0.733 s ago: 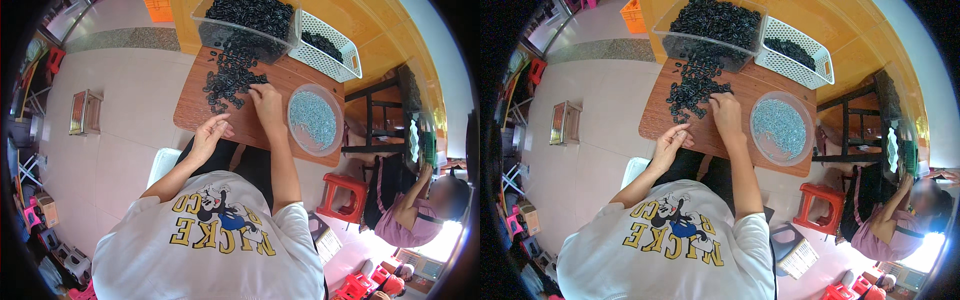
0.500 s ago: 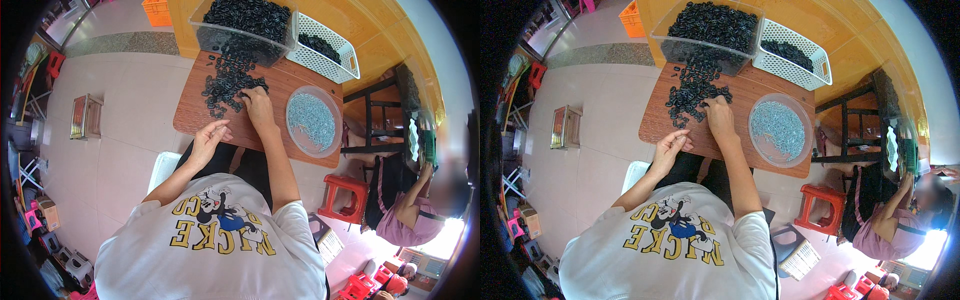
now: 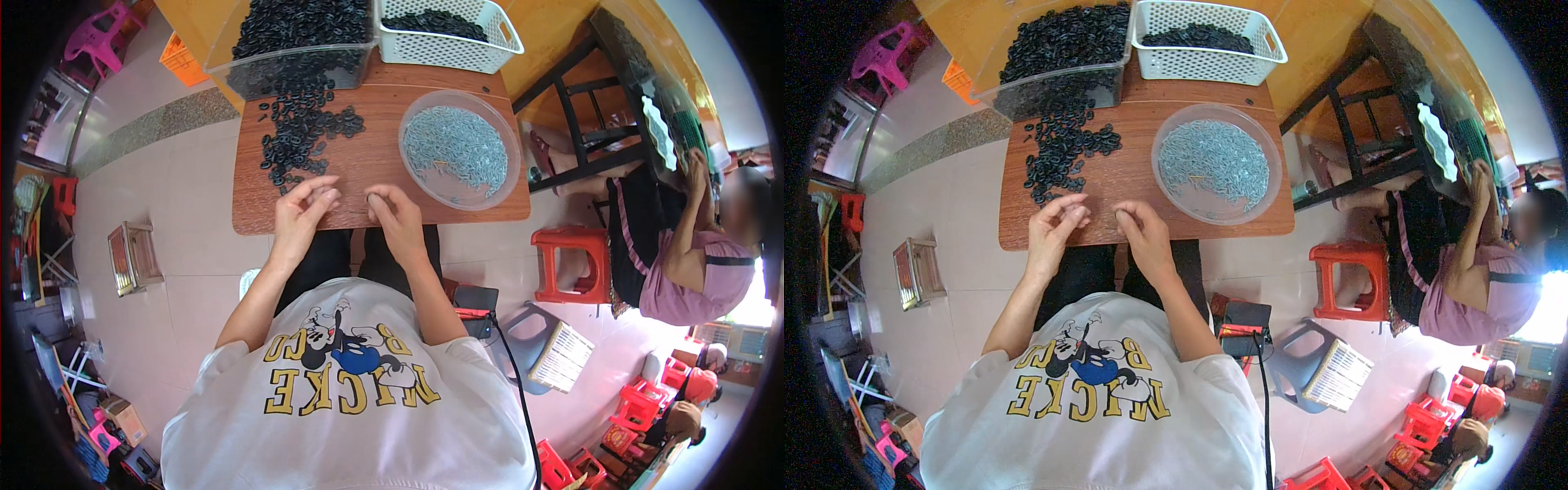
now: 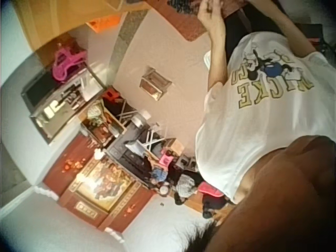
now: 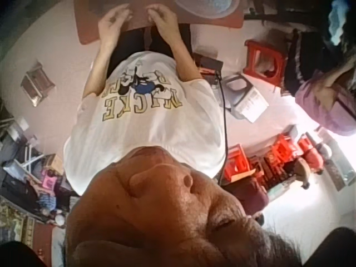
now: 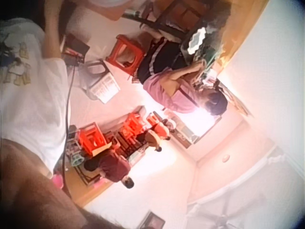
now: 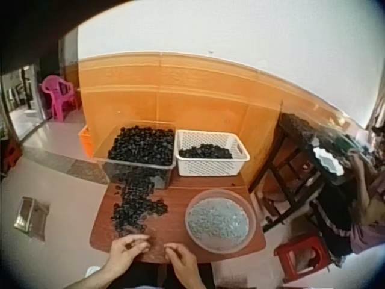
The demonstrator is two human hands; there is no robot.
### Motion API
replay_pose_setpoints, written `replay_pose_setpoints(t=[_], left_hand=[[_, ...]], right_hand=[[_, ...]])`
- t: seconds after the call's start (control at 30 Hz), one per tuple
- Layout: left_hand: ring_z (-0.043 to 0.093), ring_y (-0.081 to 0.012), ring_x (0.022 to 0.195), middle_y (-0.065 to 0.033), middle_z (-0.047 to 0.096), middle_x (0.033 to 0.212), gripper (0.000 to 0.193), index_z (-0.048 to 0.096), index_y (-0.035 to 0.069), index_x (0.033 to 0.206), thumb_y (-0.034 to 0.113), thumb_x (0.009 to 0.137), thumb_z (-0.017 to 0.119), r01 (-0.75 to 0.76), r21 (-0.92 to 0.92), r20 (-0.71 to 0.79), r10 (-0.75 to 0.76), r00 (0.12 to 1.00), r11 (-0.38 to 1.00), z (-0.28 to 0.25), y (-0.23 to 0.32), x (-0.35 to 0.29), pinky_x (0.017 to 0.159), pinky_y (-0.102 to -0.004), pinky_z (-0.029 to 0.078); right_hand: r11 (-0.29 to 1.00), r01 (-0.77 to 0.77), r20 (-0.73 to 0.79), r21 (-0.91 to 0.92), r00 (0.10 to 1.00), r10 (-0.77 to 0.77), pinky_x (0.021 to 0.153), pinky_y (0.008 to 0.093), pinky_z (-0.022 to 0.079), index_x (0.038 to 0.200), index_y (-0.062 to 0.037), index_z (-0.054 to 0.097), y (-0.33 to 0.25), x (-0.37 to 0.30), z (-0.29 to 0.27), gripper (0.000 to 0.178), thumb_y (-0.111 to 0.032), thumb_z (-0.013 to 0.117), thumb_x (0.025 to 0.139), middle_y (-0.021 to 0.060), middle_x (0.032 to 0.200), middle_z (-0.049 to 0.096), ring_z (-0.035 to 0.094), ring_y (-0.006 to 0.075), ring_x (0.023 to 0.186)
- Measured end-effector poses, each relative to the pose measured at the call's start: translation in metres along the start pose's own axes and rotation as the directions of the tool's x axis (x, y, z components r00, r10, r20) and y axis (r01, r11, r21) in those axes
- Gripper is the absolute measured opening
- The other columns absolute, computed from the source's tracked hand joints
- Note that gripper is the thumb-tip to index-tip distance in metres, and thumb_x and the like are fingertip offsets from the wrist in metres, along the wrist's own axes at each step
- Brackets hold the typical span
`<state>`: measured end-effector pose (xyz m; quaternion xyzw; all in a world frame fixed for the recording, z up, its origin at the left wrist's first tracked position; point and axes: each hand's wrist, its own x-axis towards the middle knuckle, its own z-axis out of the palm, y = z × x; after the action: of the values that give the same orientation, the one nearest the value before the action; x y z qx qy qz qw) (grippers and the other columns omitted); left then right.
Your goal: The person sorts small black plastic rings and silver washers by hand on a wooden table, placing them into separate plastic bins.
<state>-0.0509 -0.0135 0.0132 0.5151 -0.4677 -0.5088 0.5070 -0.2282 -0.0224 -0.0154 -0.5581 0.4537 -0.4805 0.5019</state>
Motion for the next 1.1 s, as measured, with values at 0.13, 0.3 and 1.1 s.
replay_pose_setpoints(t=[0.13,0.3,1.1], left_hand=[[0.060,-0.0134,0.080,-0.0073,0.063,0.085,0.017,0.066,0.000,0.097,0.007,0.082,0.064,-0.248,0.304,0.222,0.185,0.957,0.920,0.048,0.031,0.027,0.070,-0.0240,0.046],[0.062,-0.0222,0.078,-0.0136,0.064,0.088,0.014,0.066,-0.002,0.092,0.004,0.080,0.063,-0.411,0.447,0.499,0.160,0.852,0.794,0.117,0.030,0.057,0.071,-0.0293,0.049],[0.064,-0.0337,0.083,-0.0206,0.063,0.089,0.012,0.066,-0.005,0.087,-0.002,0.077,0.061,-0.563,0.615,0.564,0.190,0.803,0.552,0.189,-0.022,0.092,0.072,-0.0382,0.051]], right_hand=[[0.726,-0.254,0.051,0.639,0.956,0.289,0.059,0.0216,0.043,0.100,-0.0034,0.059,0.018,-0.042,-0.015,0.012,-0.011,0.054,0.092,0.0033,0.078,0.062,0.054,0.0093,0.064],[0.703,-0.339,0.085,0.625,0.925,0.370,0.061,0.0220,0.044,0.102,-0.0009,0.058,0.062,-0.075,-0.026,0.015,-0.010,0.053,0.092,0.0076,0.082,0.061,0.055,0.0113,0.067],[0.739,-0.328,0.156,0.589,0.943,0.295,0.068,0.0215,0.048,0.104,0.0012,0.060,0.072,-0.072,-0.043,0.017,-0.004,0.058,0.088,0.0078,0.088,0.064,0.057,0.0096,0.073]])
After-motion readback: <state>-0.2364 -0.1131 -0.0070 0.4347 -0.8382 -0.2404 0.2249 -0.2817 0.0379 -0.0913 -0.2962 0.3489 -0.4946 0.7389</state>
